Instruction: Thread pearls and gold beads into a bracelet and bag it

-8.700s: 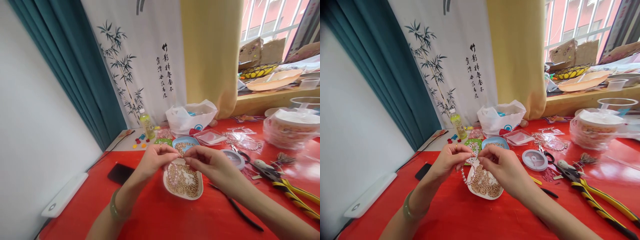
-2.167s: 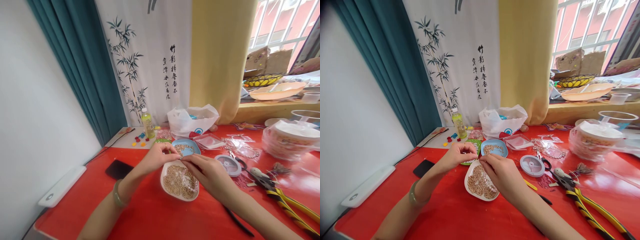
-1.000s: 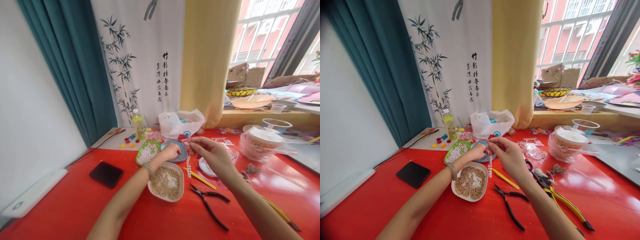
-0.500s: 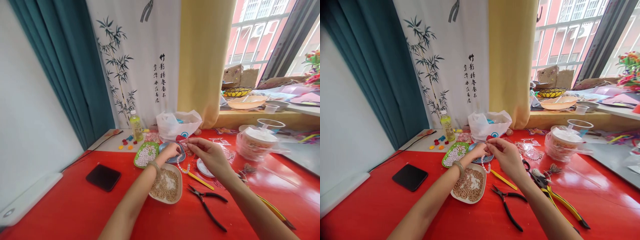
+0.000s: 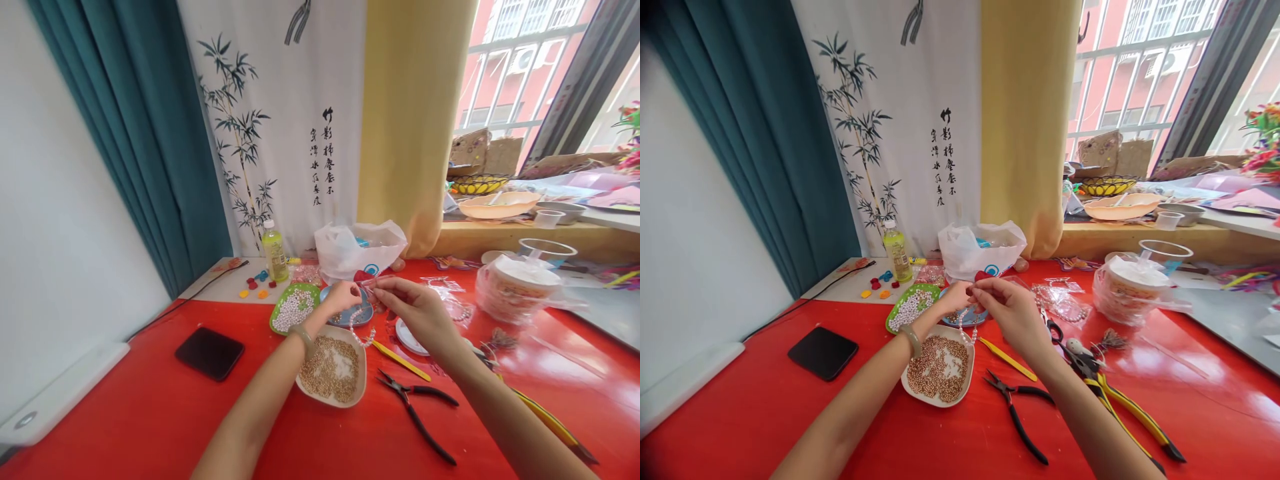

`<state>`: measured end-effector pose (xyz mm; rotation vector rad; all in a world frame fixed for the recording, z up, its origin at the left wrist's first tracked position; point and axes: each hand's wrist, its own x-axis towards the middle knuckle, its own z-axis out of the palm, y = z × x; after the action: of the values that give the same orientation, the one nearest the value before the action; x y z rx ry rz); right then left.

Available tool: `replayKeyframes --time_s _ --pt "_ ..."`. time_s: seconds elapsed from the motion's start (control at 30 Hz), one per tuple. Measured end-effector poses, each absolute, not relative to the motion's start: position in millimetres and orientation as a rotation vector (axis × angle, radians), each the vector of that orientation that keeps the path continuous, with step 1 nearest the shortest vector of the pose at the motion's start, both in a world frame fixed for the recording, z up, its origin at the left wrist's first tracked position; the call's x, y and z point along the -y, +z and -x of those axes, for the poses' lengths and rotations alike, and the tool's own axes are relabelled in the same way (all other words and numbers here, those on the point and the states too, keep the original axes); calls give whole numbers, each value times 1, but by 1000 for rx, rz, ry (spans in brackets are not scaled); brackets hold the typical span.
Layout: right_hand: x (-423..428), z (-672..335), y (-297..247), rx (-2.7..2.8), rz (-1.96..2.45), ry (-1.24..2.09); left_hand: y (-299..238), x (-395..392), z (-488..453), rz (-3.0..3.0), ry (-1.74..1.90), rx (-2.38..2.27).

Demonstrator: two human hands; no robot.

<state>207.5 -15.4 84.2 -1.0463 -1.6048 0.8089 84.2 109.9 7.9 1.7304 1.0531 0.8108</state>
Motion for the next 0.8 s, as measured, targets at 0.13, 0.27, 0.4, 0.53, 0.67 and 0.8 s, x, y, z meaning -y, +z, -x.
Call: replayKeyframes --time_s 0.13,0.27,0.4,0.53,0.67,0.8 --pt "14 -206 84 1587 1075 875 24 -90 -67 -1528 1012 -930" --pt "13 -202 79 1550 1075 951 43 -59 -48 -1323 1111 -789" --pt "16 -196 79 1515 1070 1055 57 -35 -41 -1101 1129 -664" --pt "23 -188 83 1470 1116 1176 64 -24 -41 -923 1092 -546" --pt "27 -184 83 1446 1097 1199 64 -21 -41 -929 1100 -531" --pt "27 -184 79 1441 1077 1199 60 -22 -40 -946 1107 -582"
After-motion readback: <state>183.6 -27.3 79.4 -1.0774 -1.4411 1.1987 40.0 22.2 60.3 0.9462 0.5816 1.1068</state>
